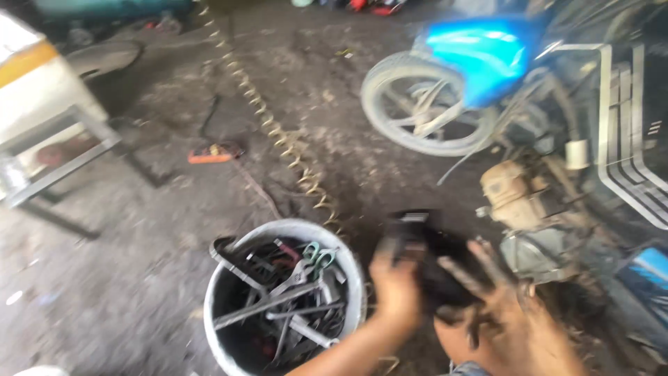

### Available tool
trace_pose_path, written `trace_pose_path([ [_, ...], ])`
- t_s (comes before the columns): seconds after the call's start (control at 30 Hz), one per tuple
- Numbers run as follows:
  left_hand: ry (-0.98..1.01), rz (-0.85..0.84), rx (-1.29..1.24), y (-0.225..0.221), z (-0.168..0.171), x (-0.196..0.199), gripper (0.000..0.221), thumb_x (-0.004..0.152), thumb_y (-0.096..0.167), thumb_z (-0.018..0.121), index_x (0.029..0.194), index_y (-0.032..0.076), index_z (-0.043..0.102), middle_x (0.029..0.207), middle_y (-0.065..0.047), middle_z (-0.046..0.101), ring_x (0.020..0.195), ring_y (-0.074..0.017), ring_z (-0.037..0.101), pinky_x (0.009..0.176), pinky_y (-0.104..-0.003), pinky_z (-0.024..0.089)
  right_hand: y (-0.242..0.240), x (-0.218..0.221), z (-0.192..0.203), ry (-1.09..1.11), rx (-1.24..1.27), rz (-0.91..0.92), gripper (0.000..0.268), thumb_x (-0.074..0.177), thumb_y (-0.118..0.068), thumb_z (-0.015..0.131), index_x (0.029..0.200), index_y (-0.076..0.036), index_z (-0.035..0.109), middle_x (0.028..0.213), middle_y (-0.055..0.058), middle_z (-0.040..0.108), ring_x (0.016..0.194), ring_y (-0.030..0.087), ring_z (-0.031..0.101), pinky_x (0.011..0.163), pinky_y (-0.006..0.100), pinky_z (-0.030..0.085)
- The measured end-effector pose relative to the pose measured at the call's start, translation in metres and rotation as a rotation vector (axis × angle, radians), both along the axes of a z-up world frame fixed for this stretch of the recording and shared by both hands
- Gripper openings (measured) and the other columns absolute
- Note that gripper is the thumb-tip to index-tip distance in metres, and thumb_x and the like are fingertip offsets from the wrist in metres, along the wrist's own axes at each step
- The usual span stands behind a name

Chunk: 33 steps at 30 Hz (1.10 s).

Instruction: The person sits on the ground beside a motorcycle, wipes the chain with a cloth, then uses a chain breaker tool on a metal bracket to press a chain link pin, and finally lifts the chain and fits it onto the motorcycle's rear sprocket.

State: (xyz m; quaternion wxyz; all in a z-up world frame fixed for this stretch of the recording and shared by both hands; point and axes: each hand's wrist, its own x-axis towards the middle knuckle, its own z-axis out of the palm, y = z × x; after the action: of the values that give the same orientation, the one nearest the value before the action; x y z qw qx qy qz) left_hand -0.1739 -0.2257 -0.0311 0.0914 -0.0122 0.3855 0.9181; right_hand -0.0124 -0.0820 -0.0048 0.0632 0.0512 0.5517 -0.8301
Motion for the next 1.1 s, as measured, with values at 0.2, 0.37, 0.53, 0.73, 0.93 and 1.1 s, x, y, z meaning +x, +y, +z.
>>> trace_pose_path([
  [0.2,0.268,0.14,-0.716,-0.128,-0.012,-0.039,0.038,0.084,0.017,0.079,0.118,0.003,0.068,0.106,-0.011,0.08,0.097,-0.0219,0.074,0.088,-0.033,0.056,-0.05,-0.096,0.091,0.087,-0.195,0.03,0.111,0.085,-0.087,0.04,0.166,-0.012,0.022,0.159,0.023,0.04,0.046,0.012,0.051,0.048,0.03,0.055],
  [0.37,0.393,-0.146,-1.085,-0.177,0.012,-0.016,0.095,0.071,0.031,0.093,0.15,0.009,0.043,0.116,-0.019,0.073,0.109,-0.032,0.072,0.096,-0.036,0.053,-0.083,-0.116,0.079,-0.053,-0.301,0.133,0.12,0.071,-0.092,0.036,0.165,-0.021,0.015,0.172,0.011,0.027,0.041,0.01,0.044,0.055,0.039,0.06],
  [0.53,0.354,-0.131,-0.839,-0.165,0.014,-0.001,0.038,0.083,0.02,0.082,0.119,0.007,0.075,0.127,-0.015,0.061,0.119,-0.0275,0.063,0.1,-0.036,0.049,-0.105,-0.127,0.045,-0.036,-0.424,0.301,0.119,0.07,-0.092,0.041,0.164,-0.026,0.01,0.172,0.006,0.02,0.042,0.012,0.044,0.057,0.041,0.059],
  [0.73,0.245,-0.093,-0.298,-0.158,0.029,0.006,0.019,0.084,0.006,0.079,0.102,-0.002,0.079,0.126,-0.009,0.063,0.118,-0.0223,0.062,0.102,-0.034,0.048,-0.128,-0.128,0.025,-0.034,-0.467,0.252,0.122,0.072,-0.09,0.049,0.165,-0.021,0.01,0.169,0.009,0.026,0.039,0.013,0.041,0.047,0.036,0.055],
  [0.93,0.011,-0.128,-0.141,-0.158,0.028,0.008,0.018,0.082,0.003,0.08,0.099,-0.003,0.079,0.117,-0.005,0.066,0.109,-0.0179,0.065,0.097,-0.031,0.05,-0.133,-0.132,0.018,-0.04,-0.392,0.245,0.126,0.069,-0.092,0.048,0.164,-0.02,0.009,0.167,0.012,0.029,0.038,0.012,0.04,0.043,0.035,0.054],
  [1.1,-0.08,-0.113,-0.109,-0.158,0.017,0.009,0.018,0.086,0.006,0.077,0.1,-0.005,0.079,0.111,-0.003,0.068,0.101,-0.0134,0.066,0.092,-0.028,0.051,-0.137,-0.131,0.022,-0.044,-0.343,0.252,0.128,0.066,-0.094,0.046,0.164,-0.021,0.008,0.167,0.012,0.03,0.037,0.013,0.04,0.043,0.034,0.054],
])
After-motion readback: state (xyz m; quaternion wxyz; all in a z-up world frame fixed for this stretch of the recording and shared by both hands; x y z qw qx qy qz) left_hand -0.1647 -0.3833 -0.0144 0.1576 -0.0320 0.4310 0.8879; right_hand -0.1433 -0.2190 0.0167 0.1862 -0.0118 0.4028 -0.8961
